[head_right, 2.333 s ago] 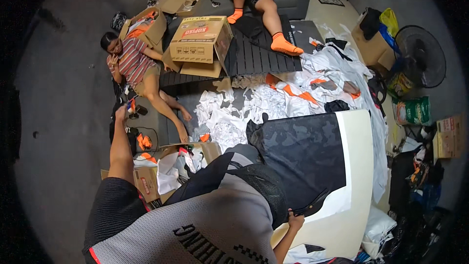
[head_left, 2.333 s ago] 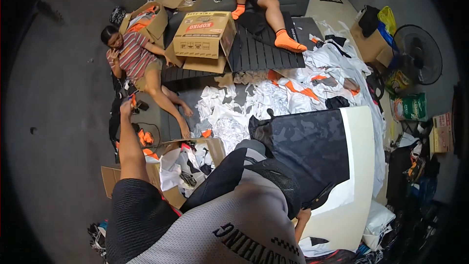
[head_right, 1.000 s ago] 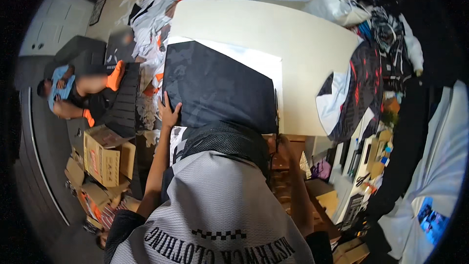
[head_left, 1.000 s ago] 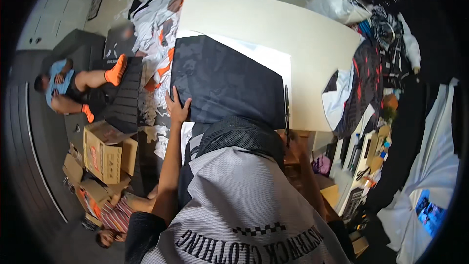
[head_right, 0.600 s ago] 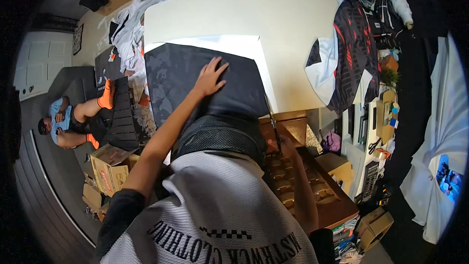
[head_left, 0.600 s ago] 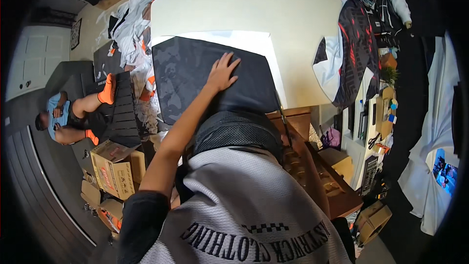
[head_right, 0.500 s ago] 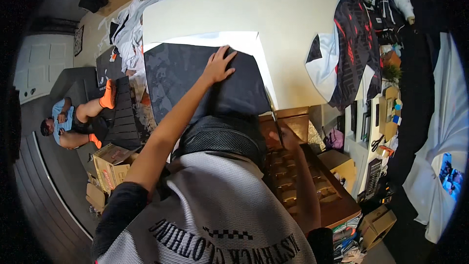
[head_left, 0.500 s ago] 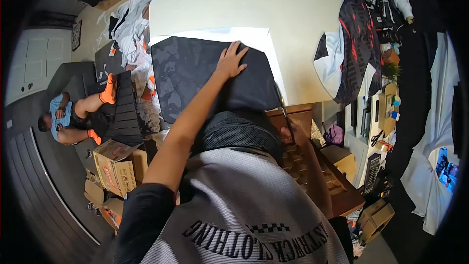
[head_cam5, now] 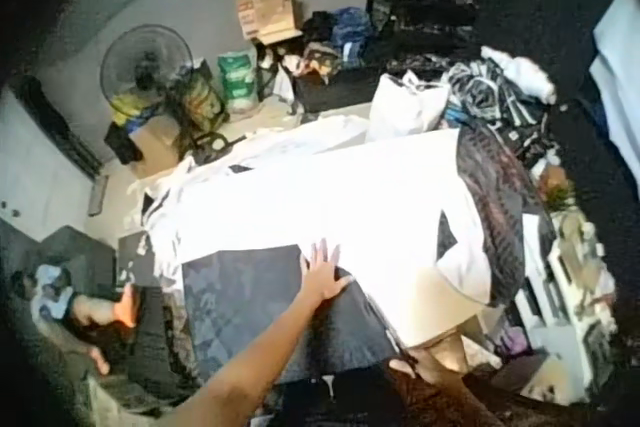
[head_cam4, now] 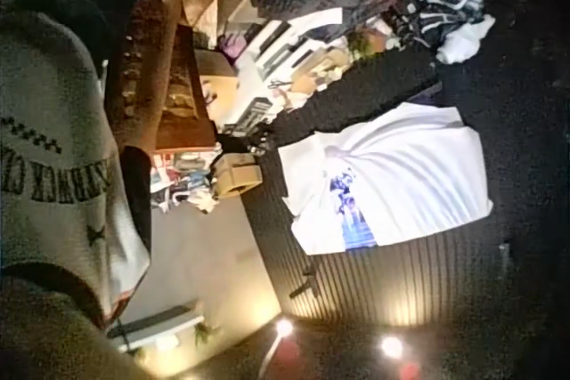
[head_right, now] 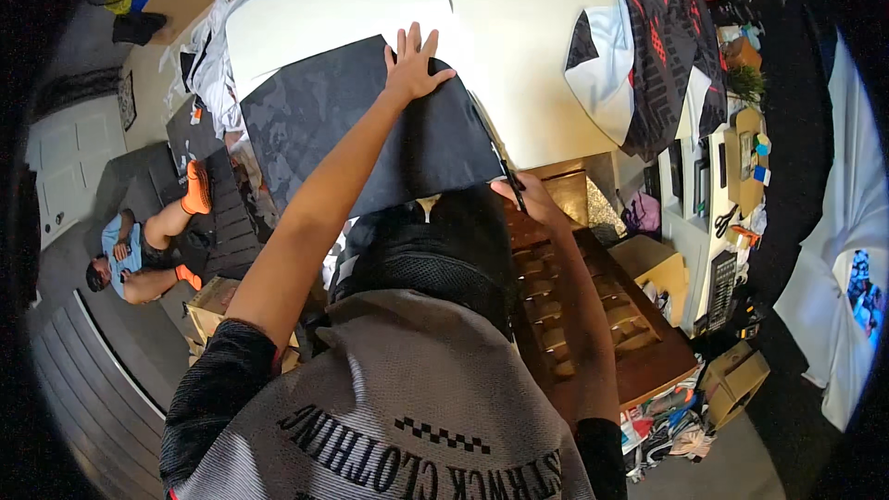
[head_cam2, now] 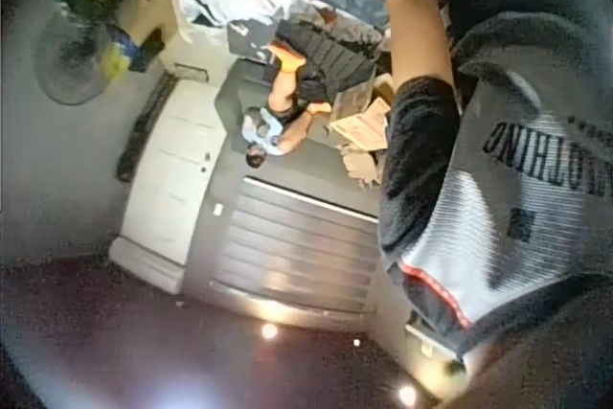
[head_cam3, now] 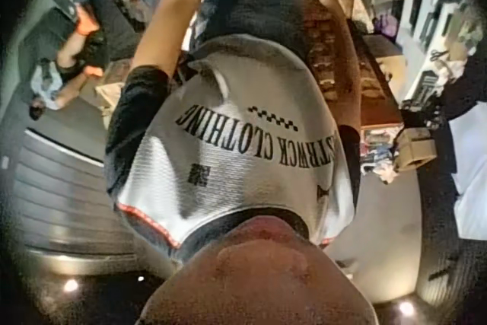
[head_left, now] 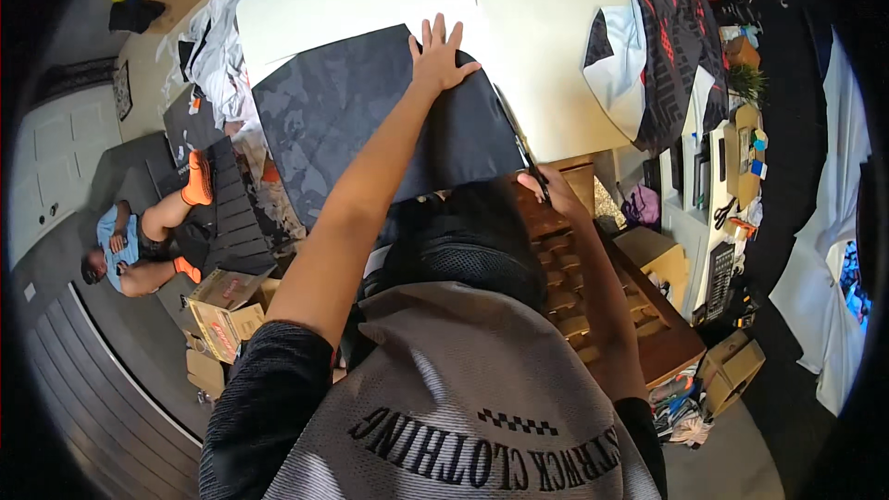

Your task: Cutting a piece of black fabric following a pattern using scissors.

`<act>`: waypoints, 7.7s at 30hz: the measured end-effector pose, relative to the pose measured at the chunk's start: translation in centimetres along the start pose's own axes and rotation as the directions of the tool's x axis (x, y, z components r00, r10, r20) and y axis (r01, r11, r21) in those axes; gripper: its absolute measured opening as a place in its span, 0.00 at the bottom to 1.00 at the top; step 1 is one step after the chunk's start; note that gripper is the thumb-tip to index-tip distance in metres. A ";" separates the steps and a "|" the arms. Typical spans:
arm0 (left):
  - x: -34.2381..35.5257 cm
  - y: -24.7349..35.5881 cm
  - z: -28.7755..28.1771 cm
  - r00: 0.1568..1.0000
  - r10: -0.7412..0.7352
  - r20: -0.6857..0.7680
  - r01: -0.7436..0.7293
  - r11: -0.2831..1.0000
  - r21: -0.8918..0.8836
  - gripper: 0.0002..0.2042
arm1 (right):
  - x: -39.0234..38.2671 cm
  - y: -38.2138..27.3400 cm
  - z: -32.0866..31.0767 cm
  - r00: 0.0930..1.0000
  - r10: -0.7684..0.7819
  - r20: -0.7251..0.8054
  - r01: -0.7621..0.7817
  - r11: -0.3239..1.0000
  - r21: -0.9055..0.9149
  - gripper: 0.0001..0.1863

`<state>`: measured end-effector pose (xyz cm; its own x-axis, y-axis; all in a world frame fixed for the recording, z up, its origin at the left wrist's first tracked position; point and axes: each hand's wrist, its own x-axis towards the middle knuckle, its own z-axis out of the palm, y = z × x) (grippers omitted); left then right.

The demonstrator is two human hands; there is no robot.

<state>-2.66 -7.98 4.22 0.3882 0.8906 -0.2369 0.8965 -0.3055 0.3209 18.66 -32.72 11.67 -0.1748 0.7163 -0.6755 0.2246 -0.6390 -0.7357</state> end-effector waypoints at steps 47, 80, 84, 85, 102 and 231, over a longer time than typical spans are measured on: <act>2.0 -0.5 3.9 0.962 0.104 -0.251 -0.098 0.994 0.039 0.54 | 1.0 -1.1 2.5 0.995 0.042 -0.089 -0.046 0.998 -0.044 0.17; 1.9 -0.3 3.6 0.962 0.098 -0.255 -0.076 0.993 0.095 0.54 | 0.8 -1.1 1.9 0.993 0.017 -0.116 -0.030 0.994 -0.107 0.18; 2.0 -0.1 3.5 0.970 0.089 -0.225 -0.066 0.992 0.108 0.54 | 0.8 -1.0 1.6 0.994 0.014 -0.110 -0.028 0.992 -0.125 0.18; 2.0 -0.2 3.7 0.970 0.089 -0.225 -0.065 0.992 0.109 0.54 | 0.8 -1.0 1.5 0.994 0.013 -0.109 -0.027 0.992 -0.125 0.18; 2.0 -0.4 4.0 0.956 0.111 -0.273 -0.095 0.993 0.074 0.53 | 0.6 -1.6 1.5 0.996 -0.007 -0.087 -0.001 0.995 -0.098 0.15; 2.5 -4.6 -0.6 0.901 0.362 -0.240 -0.368 0.930 0.024 0.31 | 8.1 -1.8 -5.6 0.993 -0.086 0.078 0.104 0.955 -0.279 0.19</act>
<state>-5.87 -4.13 2.67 0.6233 0.7722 0.1231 0.6957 -0.6195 0.3637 22.20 -24.18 7.82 -0.2672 0.7446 -0.6117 0.4633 -0.4574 -0.7590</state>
